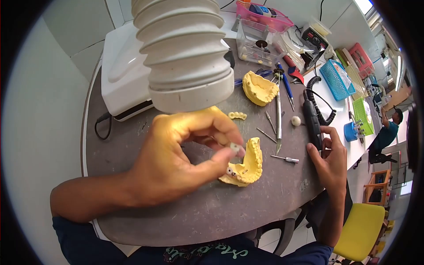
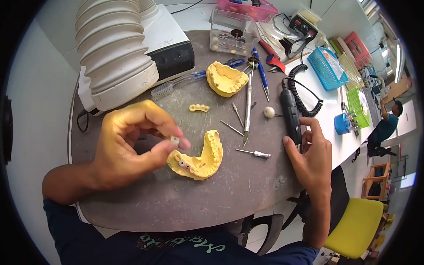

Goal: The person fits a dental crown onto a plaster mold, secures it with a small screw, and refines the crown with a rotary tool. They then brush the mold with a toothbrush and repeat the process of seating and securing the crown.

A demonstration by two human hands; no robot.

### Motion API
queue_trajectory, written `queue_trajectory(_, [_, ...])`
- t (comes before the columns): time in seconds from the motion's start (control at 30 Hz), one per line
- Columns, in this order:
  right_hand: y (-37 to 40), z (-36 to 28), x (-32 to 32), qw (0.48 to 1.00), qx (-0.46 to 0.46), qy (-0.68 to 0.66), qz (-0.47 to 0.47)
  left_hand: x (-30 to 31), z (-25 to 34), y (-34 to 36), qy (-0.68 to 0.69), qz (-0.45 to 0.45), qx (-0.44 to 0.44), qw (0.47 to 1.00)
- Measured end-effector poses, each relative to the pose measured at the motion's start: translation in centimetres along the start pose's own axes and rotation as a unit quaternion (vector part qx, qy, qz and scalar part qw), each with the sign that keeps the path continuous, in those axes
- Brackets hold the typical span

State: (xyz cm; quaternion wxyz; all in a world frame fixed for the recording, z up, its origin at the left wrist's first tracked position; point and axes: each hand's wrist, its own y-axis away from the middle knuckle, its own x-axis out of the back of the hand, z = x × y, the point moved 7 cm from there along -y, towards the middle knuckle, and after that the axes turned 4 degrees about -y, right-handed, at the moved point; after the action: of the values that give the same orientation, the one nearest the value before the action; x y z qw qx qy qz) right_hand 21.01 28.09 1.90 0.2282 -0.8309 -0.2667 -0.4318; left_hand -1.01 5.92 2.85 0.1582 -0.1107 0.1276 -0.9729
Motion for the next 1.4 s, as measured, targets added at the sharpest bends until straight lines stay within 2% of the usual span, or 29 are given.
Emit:
queue_trajectory(0.07, [0.0,-0.8,0.0,0.998,0.033,0.048,0.015,0.4,-0.8,-0.1,-0.021,0.012,0.077,0.997])
queue_trajectory(0.13, [0.4,-1.7,0.2,0.986,0.09,0.131,0.044,0.2,-0.8,0.2,-0.023,0.013,0.068,0.997])
queue_trajectory(0.17, [0.6,-1.9,0.2,0.986,0.09,0.131,0.044,0.2,-0.9,0.2,-0.025,0.016,0.059,0.998])
queue_trajectory(0.23, [1.5,-4.5,1.1,0.962,0.173,0.161,0.139,0.1,-0.9,0.3,-0.064,-0.003,0.031,0.997])
queue_trajectory(0.3, [2.1,-6.4,1.1,0.97,0.181,0.114,0.12,-0.3,-0.7,0.3,-0.103,-0.024,0.003,0.994])
queue_trajectory(0.37, [2.9,-9.7,-0.8,0.95,0.306,-0.016,-0.054,-0.5,-1.0,0.3,-0.075,-0.034,0.043,0.996])
queue_trajectory(0.4, [2.7,-10.5,-1.0,0.951,0.304,-0.018,-0.052,-0.6,-1.0,0.3,-0.077,-0.037,0.043,0.995])
queue_trajectory(0.47, [3.6,-13.2,-2.4,0.898,0.416,-0.034,-0.14,-0.5,-1.1,0.4,-0.073,-0.032,0.041,0.996])
queue_trajectory(0.6, [3.9,-14.8,-3.7,0.879,0.432,0.009,-0.2,-0.6,-1.2,0.4,-0.073,-0.027,0.056,0.995])
queue_trajectory(0.8, [3.4,-15.3,-4.1,0.889,0.374,0.03,-0.261,-1.0,-1.0,0.3,-0.099,-0.065,0.037,0.992])
queue_trajectory(0.87, [2.9,-15.4,-4.8,0.874,0.34,0.024,-0.346,-1.0,-0.9,0.3,-0.097,-0.055,0.006,0.994])
queue_trajectory(0.97, [2.2,-15.7,-5.1,0.859,0.322,0.015,-0.397,-1.0,-1.1,0.4,-0.079,-0.058,0.021,0.995])
queue_trajectory(1.2, [1.4,-16.3,-5.3,0.844,0.279,0.043,-0.455,-1.0,-1.0,0.3,-0.091,-0.057,0.018,0.994])
queue_trajectory(1.27, [1.2,-16.1,-5.4,0.846,0.243,0.052,-0.472,-1.0,-1.0,0.3,-0.1,-0.058,0.006,0.993])
queue_trajectory(1.4, [1.2,-15.4,-5.6,0.849,0.238,0.045,-0.47,-1.0,-0.9,0.3,-0.096,-0.059,0.014,0.994])
